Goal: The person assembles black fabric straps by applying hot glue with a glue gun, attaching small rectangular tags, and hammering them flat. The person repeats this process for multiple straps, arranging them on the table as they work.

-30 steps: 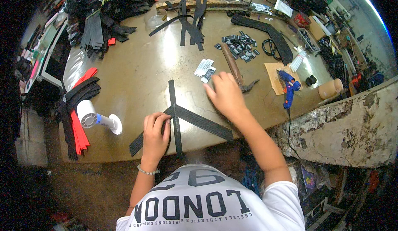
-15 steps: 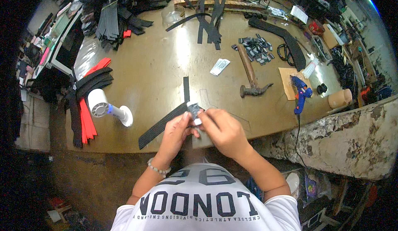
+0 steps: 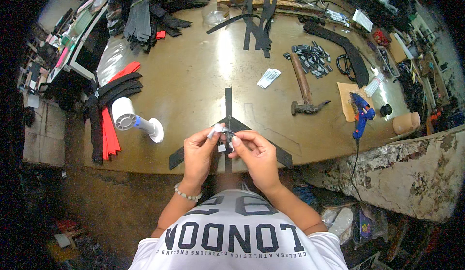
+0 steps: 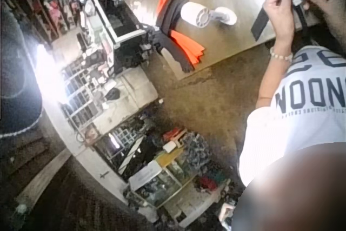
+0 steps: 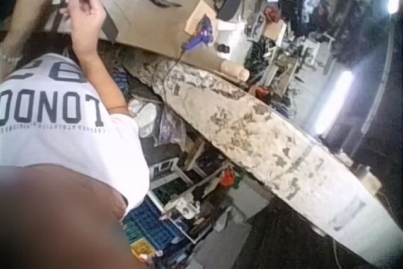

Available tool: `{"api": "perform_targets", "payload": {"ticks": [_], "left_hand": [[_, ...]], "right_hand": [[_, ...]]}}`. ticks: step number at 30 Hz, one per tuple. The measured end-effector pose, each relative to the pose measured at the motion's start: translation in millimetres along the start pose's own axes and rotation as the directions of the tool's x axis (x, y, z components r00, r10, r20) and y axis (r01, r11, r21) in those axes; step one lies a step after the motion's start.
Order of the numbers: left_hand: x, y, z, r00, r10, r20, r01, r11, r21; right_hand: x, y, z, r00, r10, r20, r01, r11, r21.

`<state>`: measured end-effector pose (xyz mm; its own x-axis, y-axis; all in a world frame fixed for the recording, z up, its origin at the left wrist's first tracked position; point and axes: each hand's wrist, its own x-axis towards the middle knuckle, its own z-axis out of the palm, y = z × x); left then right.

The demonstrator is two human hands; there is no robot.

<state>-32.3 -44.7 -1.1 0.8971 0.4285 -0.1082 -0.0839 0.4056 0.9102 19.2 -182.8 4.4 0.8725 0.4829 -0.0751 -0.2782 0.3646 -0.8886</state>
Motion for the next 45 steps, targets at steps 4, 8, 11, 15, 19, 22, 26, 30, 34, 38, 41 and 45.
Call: {"api": "perform_targets", "payload": {"ticks": [4, 8, 11, 15, 19, 22, 26, 30, 34, 38, 41, 45], "left_hand": [[0.5, 5.4, 0.9, 0.990, 0.125, -0.065, -0.108, 0.969, 0.223], [4.1, 6.5, -2.7, 0.993, 0.111, -0.031, -0.107, 0.988, 0.110], [6.7, 6.2, -10.9, 0.974, -0.152, 0.168, 0.208, 0.895, -0.394], [1.8, 6.9, -16.1, 0.901, -0.348, 0.258, 0.413, 0.870, -0.270], [-3.6, 3.6, -6.8, 0.961, -0.121, 0.250, 0.130, 0.991, -0.023], [-4.8, 3.4, -5.5, 0.985, -0.121, 0.124, 0.107, 0.988, 0.114], [-8.5, 1.2, -7.5, 0.984, -0.176, -0.011, 0.176, 0.982, 0.064], [-9.2, -2.7, -4.9, 1.000, -0.003, 0.009, 0.001, 0.986, 0.166], [-8.2, 1.2, -7.2, 0.993, 0.063, 0.099, -0.086, 0.966, 0.245], [-11.4, 7.0, -11.9, 0.992, 0.009, 0.127, -0.049, 0.945, 0.322], [-15.6, 8.8, -12.8, 0.994, 0.017, 0.105, -0.054, 0.932, 0.359], [-17.2, 9.0, -14.1, 0.995, 0.013, 0.096, -0.045, 0.941, 0.334]], "right_hand": [[1.8, -6.8, -3.0, 0.999, -0.036, 0.034, 0.034, 0.997, 0.063], [2.2, -23.5, -14.0, 0.973, 0.111, 0.204, -0.105, 0.994, -0.037], [7.2, -32.8, -18.7, 0.944, 0.227, 0.240, -0.204, 0.972, -0.116], [16.9, -37.2, -18.7, 0.933, 0.272, 0.236, -0.222, 0.950, -0.217], [21.0, -35.9, -19.1, 0.939, 0.286, 0.193, -0.226, 0.932, -0.282], [18.8, -32.2, -19.0, 0.942, 0.277, 0.190, -0.224, 0.940, -0.259], [8.5, -23.3, -13.5, 0.957, 0.240, 0.161, -0.233, 0.971, -0.059], [1.8, -20.3, -11.8, 0.978, 0.174, 0.112, -0.167, 0.983, -0.070], [3.9, -23.7, -16.2, 0.968, 0.201, 0.154, -0.173, 0.969, -0.175], [5.5, -25.3, -18.5, 0.965, 0.223, 0.136, -0.191, 0.958, -0.214], [5.9, -25.8, -19.2, 0.951, 0.265, 0.156, -0.227, 0.948, -0.225], [8.3, -25.4, -20.0, 0.940, 0.301, 0.161, -0.252, 0.930, -0.267]]}}
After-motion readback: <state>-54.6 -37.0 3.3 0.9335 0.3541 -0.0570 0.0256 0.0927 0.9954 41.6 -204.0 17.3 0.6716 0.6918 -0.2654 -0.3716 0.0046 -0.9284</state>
